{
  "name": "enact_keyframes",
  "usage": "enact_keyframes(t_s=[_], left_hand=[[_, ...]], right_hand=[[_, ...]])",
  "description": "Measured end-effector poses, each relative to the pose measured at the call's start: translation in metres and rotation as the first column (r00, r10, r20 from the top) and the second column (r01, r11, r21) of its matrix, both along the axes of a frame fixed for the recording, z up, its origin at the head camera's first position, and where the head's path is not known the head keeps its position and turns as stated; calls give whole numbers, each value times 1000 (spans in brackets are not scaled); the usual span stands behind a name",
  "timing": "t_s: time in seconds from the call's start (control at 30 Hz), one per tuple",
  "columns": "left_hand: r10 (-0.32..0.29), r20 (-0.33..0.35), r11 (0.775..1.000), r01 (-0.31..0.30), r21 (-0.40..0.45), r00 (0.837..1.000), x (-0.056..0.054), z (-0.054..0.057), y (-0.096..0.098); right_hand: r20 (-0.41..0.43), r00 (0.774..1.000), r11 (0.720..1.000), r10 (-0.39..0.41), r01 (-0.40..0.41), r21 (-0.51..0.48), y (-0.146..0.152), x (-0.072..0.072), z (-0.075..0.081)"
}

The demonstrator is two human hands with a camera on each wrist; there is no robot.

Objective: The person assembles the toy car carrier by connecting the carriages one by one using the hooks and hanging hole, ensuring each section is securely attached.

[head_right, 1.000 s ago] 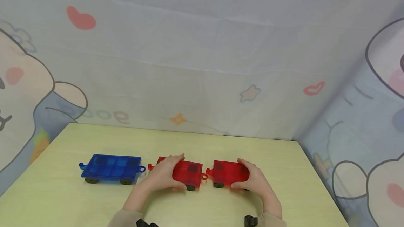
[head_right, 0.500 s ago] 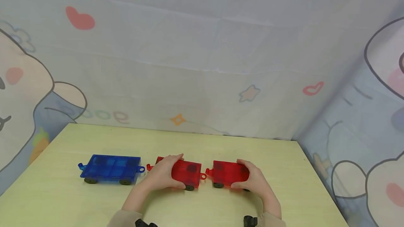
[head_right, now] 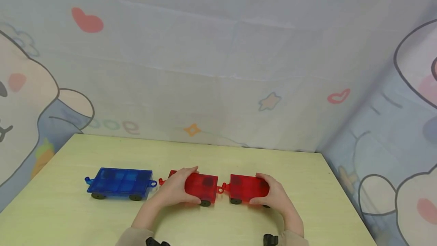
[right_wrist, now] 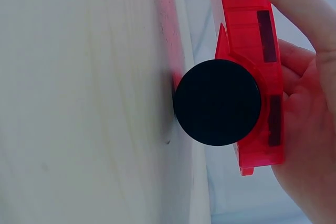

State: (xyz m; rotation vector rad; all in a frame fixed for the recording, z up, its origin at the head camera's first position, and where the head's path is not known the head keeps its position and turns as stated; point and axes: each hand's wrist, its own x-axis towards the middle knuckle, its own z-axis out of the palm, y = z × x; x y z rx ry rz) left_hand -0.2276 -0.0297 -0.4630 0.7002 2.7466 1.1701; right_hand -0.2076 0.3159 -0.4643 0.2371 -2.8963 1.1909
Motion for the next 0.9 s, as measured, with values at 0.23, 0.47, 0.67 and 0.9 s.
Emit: enact_keyframes(t_s=[0.23,0.47,0.67,0.9], left_hand=[[31,37,998,-33,50,999,1,-1,-2],[49,44,997,-52,59,998,1,0,0],[69,38,996,-71,53,997,1,0,1],[80,22,996,-81,43,997,0,0,2]], right_hand=[[12,1000,1000,-1,1,-8,0,0,0],[13,1000,1000,14,-14,-13,-1,0,0],[7,1000,1000,17,-17,3,-3,0,2],[14,1000,1000,17,-17,5,-6,-1,3]])
